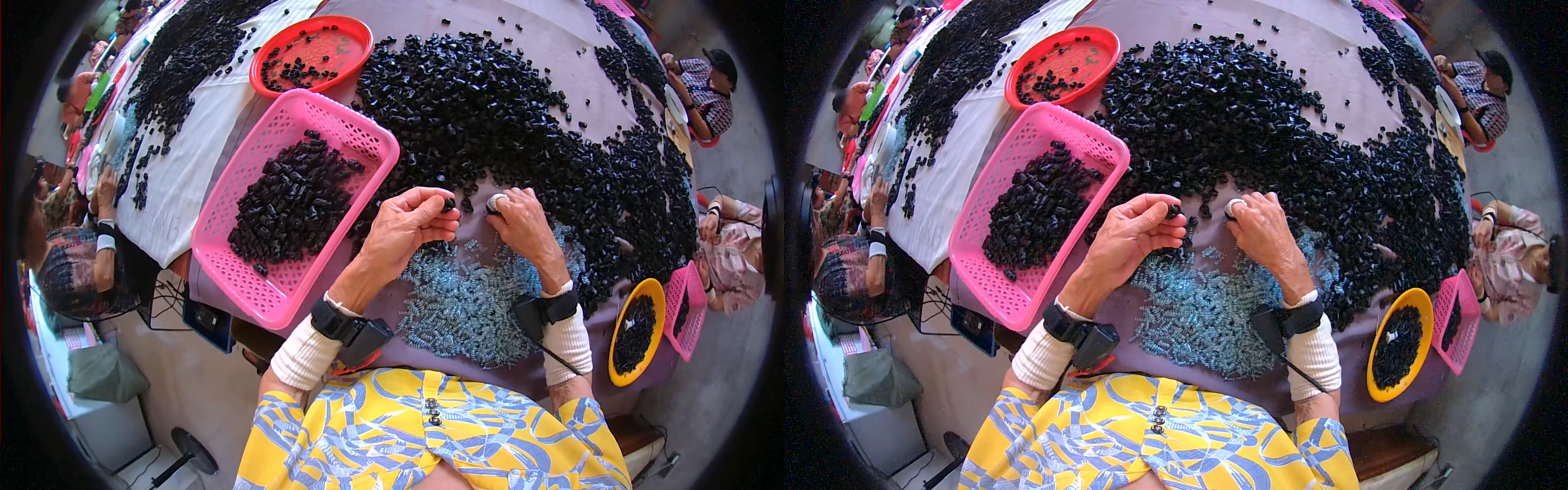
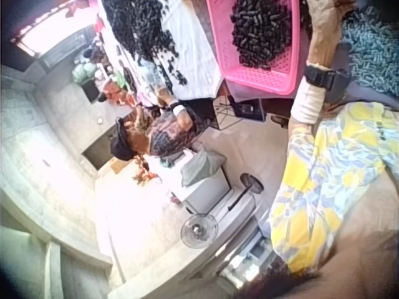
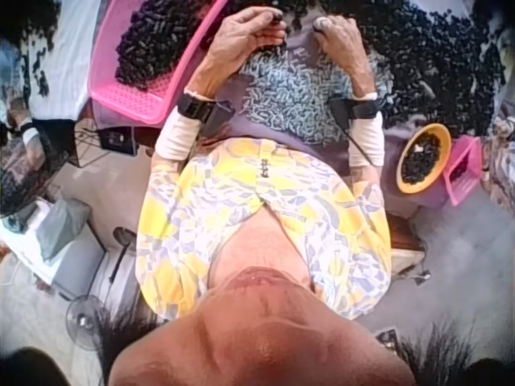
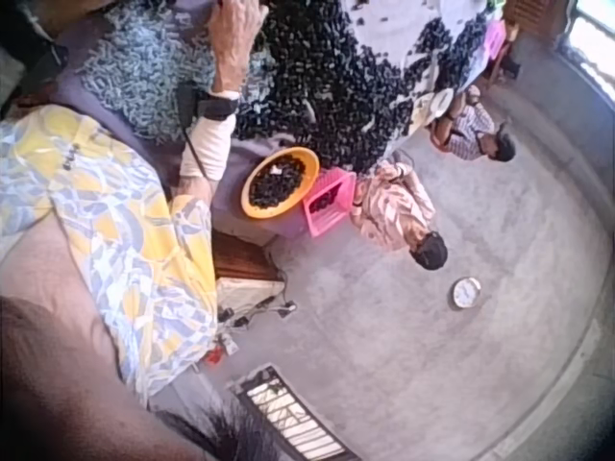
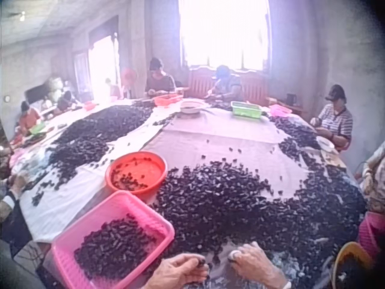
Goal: Assembling small black plastic components with light blue base pieces in a manufacturing setting.
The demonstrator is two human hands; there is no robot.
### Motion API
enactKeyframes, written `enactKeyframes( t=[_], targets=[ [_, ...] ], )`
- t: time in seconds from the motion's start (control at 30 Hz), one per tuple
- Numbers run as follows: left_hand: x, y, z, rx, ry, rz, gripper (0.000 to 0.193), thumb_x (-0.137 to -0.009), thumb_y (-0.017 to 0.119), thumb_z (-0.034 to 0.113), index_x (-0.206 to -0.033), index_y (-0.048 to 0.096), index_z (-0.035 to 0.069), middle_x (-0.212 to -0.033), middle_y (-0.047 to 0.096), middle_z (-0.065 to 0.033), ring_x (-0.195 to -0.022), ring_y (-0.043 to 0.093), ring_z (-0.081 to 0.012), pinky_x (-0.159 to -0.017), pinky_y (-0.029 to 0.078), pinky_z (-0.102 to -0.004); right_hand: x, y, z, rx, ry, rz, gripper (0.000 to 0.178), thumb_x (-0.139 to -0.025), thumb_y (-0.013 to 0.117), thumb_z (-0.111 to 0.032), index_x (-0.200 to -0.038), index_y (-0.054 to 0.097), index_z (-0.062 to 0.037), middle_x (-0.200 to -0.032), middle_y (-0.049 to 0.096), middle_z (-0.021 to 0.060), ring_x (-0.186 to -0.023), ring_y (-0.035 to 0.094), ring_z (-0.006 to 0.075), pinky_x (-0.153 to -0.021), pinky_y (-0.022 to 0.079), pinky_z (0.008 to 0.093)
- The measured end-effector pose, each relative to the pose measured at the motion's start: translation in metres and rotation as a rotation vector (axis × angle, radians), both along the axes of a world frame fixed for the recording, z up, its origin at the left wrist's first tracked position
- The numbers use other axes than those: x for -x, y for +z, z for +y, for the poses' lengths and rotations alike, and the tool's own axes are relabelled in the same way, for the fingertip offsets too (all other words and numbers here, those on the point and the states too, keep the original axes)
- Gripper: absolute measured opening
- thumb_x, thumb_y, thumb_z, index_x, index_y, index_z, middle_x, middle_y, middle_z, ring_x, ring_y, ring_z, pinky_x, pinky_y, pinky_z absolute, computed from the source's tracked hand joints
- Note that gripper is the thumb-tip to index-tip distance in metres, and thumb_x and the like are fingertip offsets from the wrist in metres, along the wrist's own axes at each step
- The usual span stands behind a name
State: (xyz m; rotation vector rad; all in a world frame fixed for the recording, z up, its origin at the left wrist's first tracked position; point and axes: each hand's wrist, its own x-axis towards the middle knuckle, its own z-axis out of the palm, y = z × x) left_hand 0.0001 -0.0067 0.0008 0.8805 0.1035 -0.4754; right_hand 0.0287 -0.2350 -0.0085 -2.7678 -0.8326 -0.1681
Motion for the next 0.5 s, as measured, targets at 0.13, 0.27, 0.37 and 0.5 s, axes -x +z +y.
enactKeyframes(
  t=[0.13,0.27,0.37,0.5],
  targets=[
    [-0.001,-0.003,-0.004,0.022,-0.015,-0.008,0.024,-0.092,0.056,0.018,-0.108,0.057,0.001,-0.091,0.065,-0.0110,-0.080,0.065,-0.0176,-0.073,0.055,-0.0307,0.000,0.000,-0.004,-0.092,-0.011,-0.035,0.015,-0.069,0.067,-0.010,-0.073,0.054,-0.0041,-0.073,0.057,0.0101,-0.076,0.056,0.0279,-0.071,0.041,0.0389],
    [0.000,-0.004,-0.006,-0.020,-0.019,0.011,0.022,-0.091,0.057,0.016,-0.107,0.057,0.001,-0.091,0.065,-0.0114,-0.080,0.065,-0.0174,-0.072,0.055,-0.0296,0.006,0.017,0.007,-0.474,-0.088,0.140,0.014,-0.070,0.068,-0.008,-0.076,0.057,-0.0026,-0.069,0.058,0.0109,-0.065,0.058,0.0257,-0.057,0.045,0.0349],
    [0.000,-0.008,-0.006,-0.059,-0.025,-0.003,0.021,-0.091,0.057,0.015,-0.106,0.058,0.001,-0.091,0.065,-0.0111,-0.079,0.065,-0.0169,-0.072,0.056,-0.0292,0.008,0.033,0.022,-0.632,-0.041,0.181,0.015,-0.070,0.070,-0.007,-0.079,0.058,-0.0022,-0.068,0.059,0.0105,-0.060,0.059,0.0229,-0.052,0.045,0.0310],
    [0.001,-0.006,-0.011,-0.100,-0.032,-0.068,0.020,-0.091,0.057,0.015,-0.105,0.058,0.001,-0.090,0.065,-0.0107,-0.078,0.064,-0.0163,-0.071,0.056,-0.0292,0.006,0.036,0.032,-0.628,0.024,0.164,0.016,-0.069,0.071,-0.006,-0.080,0.059,-0.0017,-0.068,0.059,0.0103,-0.058,0.059,0.0224,-0.051,0.045,0.0302]
  ],
)
